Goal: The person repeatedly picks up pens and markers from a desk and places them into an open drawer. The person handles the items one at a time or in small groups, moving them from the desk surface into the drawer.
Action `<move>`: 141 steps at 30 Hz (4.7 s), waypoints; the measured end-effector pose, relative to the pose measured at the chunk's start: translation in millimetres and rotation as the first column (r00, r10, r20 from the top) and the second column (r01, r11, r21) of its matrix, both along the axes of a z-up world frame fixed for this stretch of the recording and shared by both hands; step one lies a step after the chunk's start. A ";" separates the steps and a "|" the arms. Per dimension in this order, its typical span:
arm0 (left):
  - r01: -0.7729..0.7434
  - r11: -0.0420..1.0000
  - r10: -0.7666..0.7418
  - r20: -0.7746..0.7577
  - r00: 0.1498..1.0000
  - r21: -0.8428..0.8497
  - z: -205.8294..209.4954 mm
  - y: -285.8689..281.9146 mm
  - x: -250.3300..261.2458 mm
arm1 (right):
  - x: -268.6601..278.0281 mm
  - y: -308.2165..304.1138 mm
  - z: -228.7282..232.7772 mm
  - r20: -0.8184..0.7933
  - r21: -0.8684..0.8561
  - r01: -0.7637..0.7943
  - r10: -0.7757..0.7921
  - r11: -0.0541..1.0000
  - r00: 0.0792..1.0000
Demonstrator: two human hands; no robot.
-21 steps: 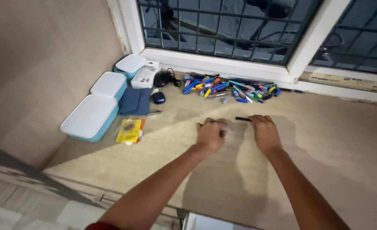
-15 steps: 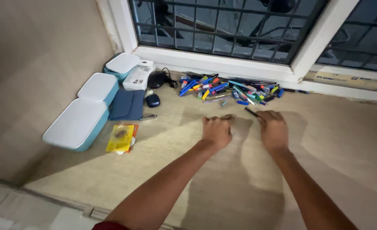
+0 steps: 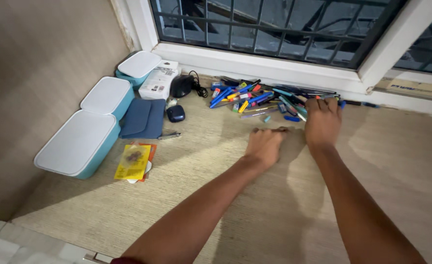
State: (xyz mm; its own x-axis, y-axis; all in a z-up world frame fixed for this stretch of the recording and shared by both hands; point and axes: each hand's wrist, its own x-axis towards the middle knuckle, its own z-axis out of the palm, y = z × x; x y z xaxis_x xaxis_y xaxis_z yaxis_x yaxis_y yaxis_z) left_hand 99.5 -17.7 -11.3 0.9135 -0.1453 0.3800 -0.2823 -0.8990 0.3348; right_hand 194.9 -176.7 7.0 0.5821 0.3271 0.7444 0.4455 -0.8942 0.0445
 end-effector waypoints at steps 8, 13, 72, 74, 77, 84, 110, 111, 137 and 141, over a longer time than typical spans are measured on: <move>0.022 0.984 -0.005 0.101 0.995 -0.174 -6.9 6.1 2.5 | -45.8 -2.4 1.9 0.022 -0.049 -0.068 0.070 0.996 0.997; -0.034 0.937 0.063 0.073 0.995 -0.349 0.9 4.4 -15.7 | -158.4 -14.5 12.0 -0.180 0.044 -0.158 0.164 0.986 0.970; 0.528 0.849 -0.153 -0.950 0.273 0.015 -54.2 -137.6 -333.0 | -435.2 -143.3 -68.8 -0.904 -0.350 -0.578 -0.104 0.738 0.414; 0.491 0.870 -0.147 -0.973 0.177 -0.042 -58.1 -137.3 -327.7 | -436.9 -139.2 -63.0 -0.929 -0.286 -0.591 -0.066 0.754 0.365; 0.481 0.873 -0.149 -0.982 0.120 -0.073 -67.0 -133.1 -316.2 | -437.6 -133.4 -56.9 -0.929 -0.367 -0.603 -0.246 0.708 0.276; 0.407 0.910 -0.151 -0.977 0.147 -0.079 -49.5 -107.7 -300.5 | -427.0 -137.4 -56.6 -0.824 -0.550 -0.662 -0.202 0.509 0.530; -0.271 0.630 0.356 -0.040 0.934 -0.728 21.2 29.7 -149.7 | -248.0 -104.8 17.0 -0.294 0.944 0.117 0.619 0.310 0.728; -0.369 0.638 0.460 -0.050 0.886 -0.676 25.3 29.5 -141.0 | -228.1 -100.4 14.4 -0.287 0.946 0.127 0.590 0.298 0.755; -0.395 0.585 0.472 -0.099 0.876 -0.708 26.3 82.7 31.0 | 14.9 -36.3 -18.0 -0.248 0.690 0.150 0.036 0.709 0.968; -0.342 0.587 0.423 -0.082 0.902 -0.734 23.8 83.7 32.8 | 20.0 -42.0 -21.8 -0.217 0.667 0.107 0.055 0.737 0.975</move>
